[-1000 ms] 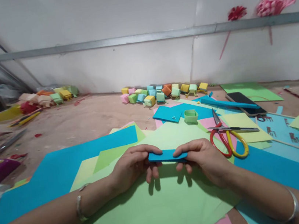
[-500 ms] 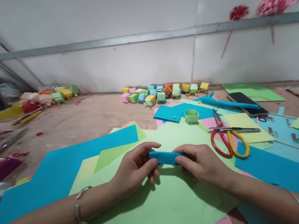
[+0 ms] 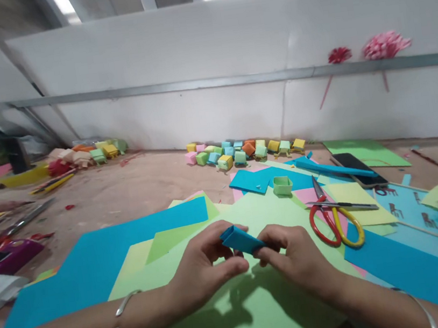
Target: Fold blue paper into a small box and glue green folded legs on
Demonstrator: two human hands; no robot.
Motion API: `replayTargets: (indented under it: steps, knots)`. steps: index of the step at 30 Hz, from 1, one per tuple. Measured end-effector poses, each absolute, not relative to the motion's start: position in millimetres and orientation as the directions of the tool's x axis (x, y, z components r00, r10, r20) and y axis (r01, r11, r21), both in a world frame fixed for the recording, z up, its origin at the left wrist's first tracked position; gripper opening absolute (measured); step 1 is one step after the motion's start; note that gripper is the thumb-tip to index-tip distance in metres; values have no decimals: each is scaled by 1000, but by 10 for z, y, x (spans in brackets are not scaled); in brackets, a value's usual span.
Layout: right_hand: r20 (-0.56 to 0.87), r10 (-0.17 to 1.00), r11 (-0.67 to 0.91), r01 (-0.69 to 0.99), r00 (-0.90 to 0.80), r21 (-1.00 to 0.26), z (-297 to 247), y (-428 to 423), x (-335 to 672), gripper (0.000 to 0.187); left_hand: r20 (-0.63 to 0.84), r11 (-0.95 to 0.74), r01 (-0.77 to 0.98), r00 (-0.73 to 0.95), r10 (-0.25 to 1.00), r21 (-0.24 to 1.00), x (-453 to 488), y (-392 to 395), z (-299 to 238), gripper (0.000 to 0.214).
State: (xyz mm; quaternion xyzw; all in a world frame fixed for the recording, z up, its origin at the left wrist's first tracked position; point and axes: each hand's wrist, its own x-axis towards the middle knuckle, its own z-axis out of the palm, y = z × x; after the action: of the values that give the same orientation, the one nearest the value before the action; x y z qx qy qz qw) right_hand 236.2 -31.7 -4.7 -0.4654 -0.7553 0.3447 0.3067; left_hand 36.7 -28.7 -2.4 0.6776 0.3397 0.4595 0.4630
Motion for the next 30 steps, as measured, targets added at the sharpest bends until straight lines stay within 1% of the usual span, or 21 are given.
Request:
replayTargets:
  steps: [2, 3, 5, 6, 7, 9, 11, 13, 15, 18, 21, 24, 26, 27, 29, 30]
  knots:
    - [193, 915, 334, 395, -354, -856, -80, -315, 2298, 16, 459, -532, 103, 388, 799, 840, 405, -282, 42, 10]
    - [227, 913, 348, 355, -340, -868, -106, -302, 2274, 16, 533, -621, 133, 396, 747, 772, 420, -269, 53, 5]
    - [323, 891, 424, 335, -318, -842, -162, -253, 2257, 14, 645, -744, 185, 395, 654, 642, 437, -222, 19, 12]
    - [394, 862, 495, 362, -319, -790, -183, -225, 2267, 11, 690, -783, 225, 375, 619, 580, 438, -188, -24, 13]
    - [478, 815, 578, 401, -327, -711, -196, -199, 2287, 12, 717, -804, 261, 364, 594, 534, 433, -150, -79, 16]
    - [648, 675, 725, 478, -352, -496, -187, -174, 2344, 24, 764, -837, 268, 344, 545, 477, 414, -72, -200, 22]
    - [779, 519, 802, 517, -351, -301, -134, -191, 2397, 27, 772, -851, 312, 370, 517, 421, 393, -11, -303, 26]
    - [842, 407, 828, 533, -355, -176, -53, -241, 2420, 23, 759, -852, 351, 402, 512, 388, 379, 21, -363, 30]
    - [862, 333, 839, 537, -383, -86, 30, -301, 2412, 22, 743, -851, 371, 430, 513, 372, 373, 29, -383, 34]
    - [864, 255, 840, 543, -434, 24, 113, -366, 2376, 23, 722, -851, 387, 465, 513, 355, 375, 19, -379, 36]
    - [854, 217, 836, 542, -473, 88, 139, -379, 2362, 23, 720, -852, 398, 473, 508, 340, 384, 8, -375, 35]
    - [822, 201, 842, 523, -534, 134, 150, -356, 2366, 18, 740, -864, 397, 470, 481, 309, 399, -3, -379, 31]
    - [798, 232, 839, 529, -556, 125, 164, -339, 2363, 14, 750, -870, 406, 473, 463, 281, 409, -12, -381, 28]
    - [781, 267, 838, 536, -564, 100, 174, -332, 2359, 14, 751, -871, 413, 477, 456, 267, 413, -17, -381, 27]
    - [725, 365, 843, 538, -584, 8, 200, -327, 2350, 19, 751, -872, 425, 487, 446, 242, 419, -24, -380, 26]
    - [688, 428, 838, 542, -586, -60, 214, -327, 2349, 20, 753, -874, 427, 490, 439, 232, 420, -26, -380, 26]
